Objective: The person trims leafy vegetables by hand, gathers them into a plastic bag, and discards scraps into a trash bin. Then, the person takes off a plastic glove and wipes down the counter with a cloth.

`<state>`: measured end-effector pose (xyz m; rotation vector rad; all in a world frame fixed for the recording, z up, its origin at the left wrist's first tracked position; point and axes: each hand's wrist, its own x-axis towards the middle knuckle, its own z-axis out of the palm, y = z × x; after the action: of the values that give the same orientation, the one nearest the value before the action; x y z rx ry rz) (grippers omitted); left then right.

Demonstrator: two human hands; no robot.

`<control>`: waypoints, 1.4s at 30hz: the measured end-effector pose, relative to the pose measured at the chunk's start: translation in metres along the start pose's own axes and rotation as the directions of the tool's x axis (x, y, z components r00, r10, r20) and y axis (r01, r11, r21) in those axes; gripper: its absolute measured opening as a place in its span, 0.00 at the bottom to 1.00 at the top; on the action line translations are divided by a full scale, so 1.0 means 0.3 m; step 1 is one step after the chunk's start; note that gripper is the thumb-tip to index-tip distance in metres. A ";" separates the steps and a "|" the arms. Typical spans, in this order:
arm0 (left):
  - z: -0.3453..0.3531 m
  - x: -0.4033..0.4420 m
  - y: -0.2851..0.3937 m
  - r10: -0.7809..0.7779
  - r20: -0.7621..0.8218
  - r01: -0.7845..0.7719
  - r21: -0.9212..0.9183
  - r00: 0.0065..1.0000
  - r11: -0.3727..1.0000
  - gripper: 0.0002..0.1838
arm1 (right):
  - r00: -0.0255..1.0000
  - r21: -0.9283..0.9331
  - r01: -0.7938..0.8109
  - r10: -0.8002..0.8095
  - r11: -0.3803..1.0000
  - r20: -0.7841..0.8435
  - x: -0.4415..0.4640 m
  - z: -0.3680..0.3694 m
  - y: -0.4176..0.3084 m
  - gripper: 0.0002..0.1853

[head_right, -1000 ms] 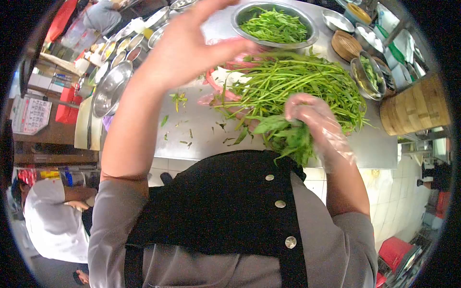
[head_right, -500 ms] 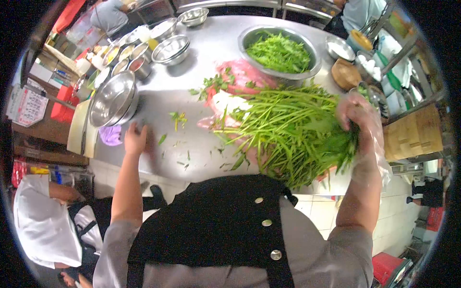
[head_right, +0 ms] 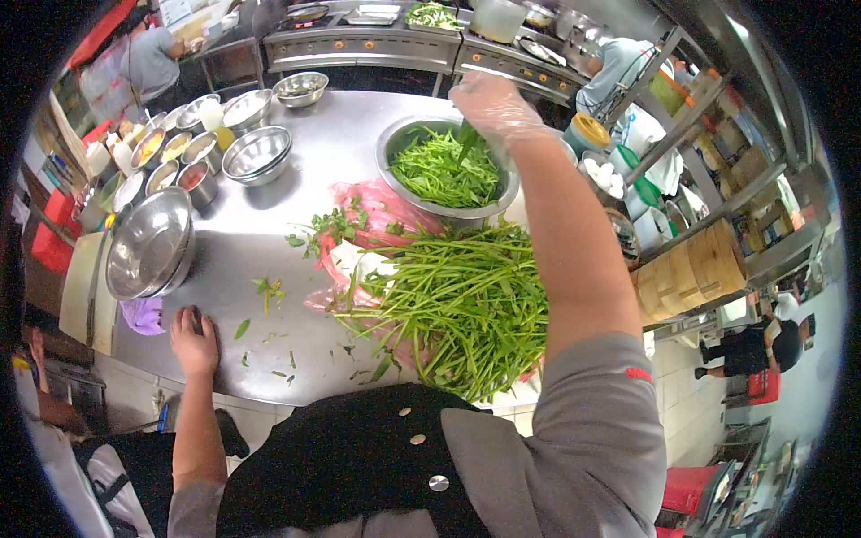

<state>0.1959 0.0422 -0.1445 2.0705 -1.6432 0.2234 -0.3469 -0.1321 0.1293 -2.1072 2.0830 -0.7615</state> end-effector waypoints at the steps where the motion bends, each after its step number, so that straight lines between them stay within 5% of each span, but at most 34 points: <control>1: 0.003 0.000 -0.004 0.000 0.006 0.000 -0.008 1.000 1.000 0.20 | 0.999 0.011 -0.020 0.020 1.000 0.025 0.030 0.036 0.006 0.22; 3: 0.007 0.003 -0.015 -0.004 0.014 0.004 -0.017 1.000 1.000 0.20 | 0.993 -0.257 0.003 0.026 0.966 0.111 0.111 0.131 0.024 0.18; 6: 0.005 -0.001 -0.006 -0.032 0.004 0.032 0.007 0.999 0.999 0.21 | 0.899 -0.128 0.105 -0.039 0.986 0.436 0.122 0.281 0.174 0.38; 9: 0.011 0.005 -0.013 -0.036 0.029 0.035 0.029 0.999 0.999 0.21 | 0.848 -0.308 0.028 0.141 0.951 0.511 0.020 0.389 0.185 0.54; 12: -0.012 0.007 0.010 -0.066 0.045 0.064 0.029 0.997 0.997 0.21 | 0.782 -0.279 -0.039 0.203 0.960 0.589 0.052 0.507 0.271 0.61; 19: 0.004 0.012 -0.002 -0.051 0.050 0.051 0.010 0.997 0.999 0.21 | 0.765 -0.143 0.105 0.012 0.984 0.644 0.117 0.245 0.181 0.58; 24: -0.007 0.014 0.006 -0.048 0.062 0.047 0.018 0.997 0.999 0.21 | 0.684 -0.277 0.250 0.033 0.928 0.729 0.038 0.275 0.152 0.60; 27: -0.023 0.016 0.022 -0.065 0.084 0.062 0.036 0.994 0.997 0.21 | 0.756 -0.320 0.205 0.057 0.925 0.652 -0.022 0.366 0.182 0.60; 31: -0.021 0.012 0.020 -0.016 0.027 0.014 0.060 0.999 0.998 0.21 | 0.857 -0.269 0.209 -0.044 0.940 0.514 -0.036 0.395 0.210 0.46; 42: -0.006 0.008 0.004 -0.060 0.061 0.058 0.034 0.996 0.998 0.21 | 0.950 -0.220 0.144 -0.072 0.965 0.304 0.064 0.200 0.238 0.35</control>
<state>0.1956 0.0405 -0.1416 2.1667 -1.6222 0.1682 -0.3895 -0.1725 0.0543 -2.3028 1.9942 -0.1886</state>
